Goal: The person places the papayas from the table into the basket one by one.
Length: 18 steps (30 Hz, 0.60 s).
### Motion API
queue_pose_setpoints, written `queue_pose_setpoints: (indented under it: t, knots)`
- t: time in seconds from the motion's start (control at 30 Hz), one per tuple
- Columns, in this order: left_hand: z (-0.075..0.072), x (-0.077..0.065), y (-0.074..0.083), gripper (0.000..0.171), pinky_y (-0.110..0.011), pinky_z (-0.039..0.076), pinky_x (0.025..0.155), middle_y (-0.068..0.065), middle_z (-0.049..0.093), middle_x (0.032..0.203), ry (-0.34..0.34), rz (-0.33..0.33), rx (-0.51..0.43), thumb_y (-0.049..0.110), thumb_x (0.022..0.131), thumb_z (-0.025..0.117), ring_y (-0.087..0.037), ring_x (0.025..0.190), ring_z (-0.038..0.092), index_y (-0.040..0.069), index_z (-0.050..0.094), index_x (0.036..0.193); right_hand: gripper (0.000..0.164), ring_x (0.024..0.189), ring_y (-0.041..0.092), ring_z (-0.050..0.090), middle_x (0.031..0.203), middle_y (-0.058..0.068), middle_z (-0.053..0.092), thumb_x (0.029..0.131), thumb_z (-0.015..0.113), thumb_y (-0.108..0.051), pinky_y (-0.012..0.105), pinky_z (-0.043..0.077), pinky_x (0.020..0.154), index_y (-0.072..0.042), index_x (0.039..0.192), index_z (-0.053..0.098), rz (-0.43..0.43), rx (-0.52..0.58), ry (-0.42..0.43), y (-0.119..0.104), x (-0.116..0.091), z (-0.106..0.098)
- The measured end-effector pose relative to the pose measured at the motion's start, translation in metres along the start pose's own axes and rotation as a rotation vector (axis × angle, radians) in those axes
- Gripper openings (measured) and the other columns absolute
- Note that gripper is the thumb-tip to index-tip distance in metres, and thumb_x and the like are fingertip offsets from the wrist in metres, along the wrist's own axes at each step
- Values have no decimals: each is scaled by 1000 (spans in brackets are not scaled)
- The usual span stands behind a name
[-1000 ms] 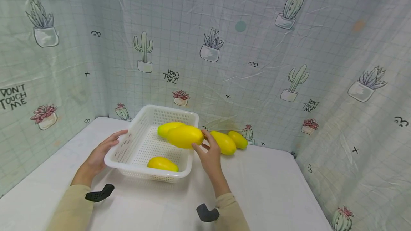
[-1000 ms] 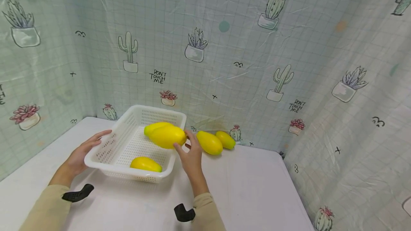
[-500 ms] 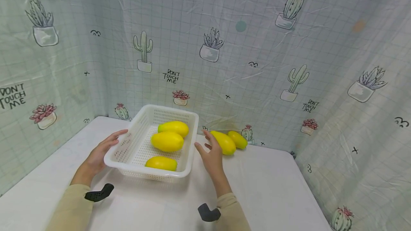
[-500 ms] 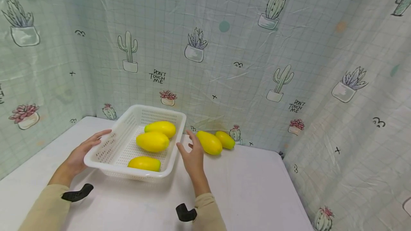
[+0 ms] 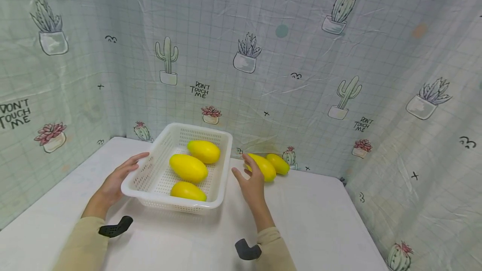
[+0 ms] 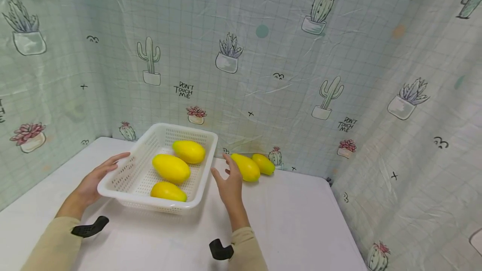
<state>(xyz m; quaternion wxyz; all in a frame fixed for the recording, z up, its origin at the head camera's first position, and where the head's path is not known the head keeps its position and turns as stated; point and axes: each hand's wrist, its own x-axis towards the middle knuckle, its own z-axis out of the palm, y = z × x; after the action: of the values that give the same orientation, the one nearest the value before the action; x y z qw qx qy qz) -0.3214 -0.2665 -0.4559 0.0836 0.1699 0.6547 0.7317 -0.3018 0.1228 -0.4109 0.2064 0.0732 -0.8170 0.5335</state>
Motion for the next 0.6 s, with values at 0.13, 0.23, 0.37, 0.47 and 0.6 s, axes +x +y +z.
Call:
queue_pose_setpoints:
  t: [0.13, 0.23, 0.37, 0.47, 0.6]
  knots:
    - [0, 0, 1, 48, -32, 53, 81, 7, 36, 142, -4, -1, -10, 26, 101, 27, -12, 106, 57, 20, 17, 147, 56, 125, 20, 45, 135, -6, 48, 82, 68, -28, 40, 43, 99, -20, 132, 46, 1, 17, 0, 0, 0, -2]
    - [2, 0, 2, 47, -31, 53, 81, 6, 35, 143, 4, -8, -6, 26, 101, 26, -12, 105, 58, 20, 17, 147, 55, 125, 21, 45, 134, -6, 48, 82, 67, -25, 41, 42, 99, -18, 132, 46, 3, 24, 2, 1, 1, -4]
    - [4, -1, 3, 47, -31, 53, 81, 6, 33, 144, 11, -5, 10, 27, 101, 26, -12, 106, 57, 20, 17, 147, 53, 124, 18, 45, 132, -8, 49, 82, 67, -27, 38, 43, 99, -23, 131, 47, 18, 10, 13, 3, 1, -7]
    - [5, -2, 4, 47, -32, 53, 82, 5, 32, 146, 6, 0, 17, 26, 101, 26, -12, 107, 57, 21, 17, 147, 51, 123, 17, 45, 132, -7, 50, 82, 67, -30, 36, 43, 98, -27, 129, 48, 25, -11, 25, 6, 1, -9]
    - [5, -2, 4, 47, -33, 53, 82, 4, 30, 147, 9, -3, 17, 27, 101, 26, -13, 107, 57, 22, 17, 147, 51, 123, 15, 45, 132, -6, 50, 82, 67, -30, 36, 44, 98, -29, 128, 48, 31, -25, 38, 9, 2, -12]
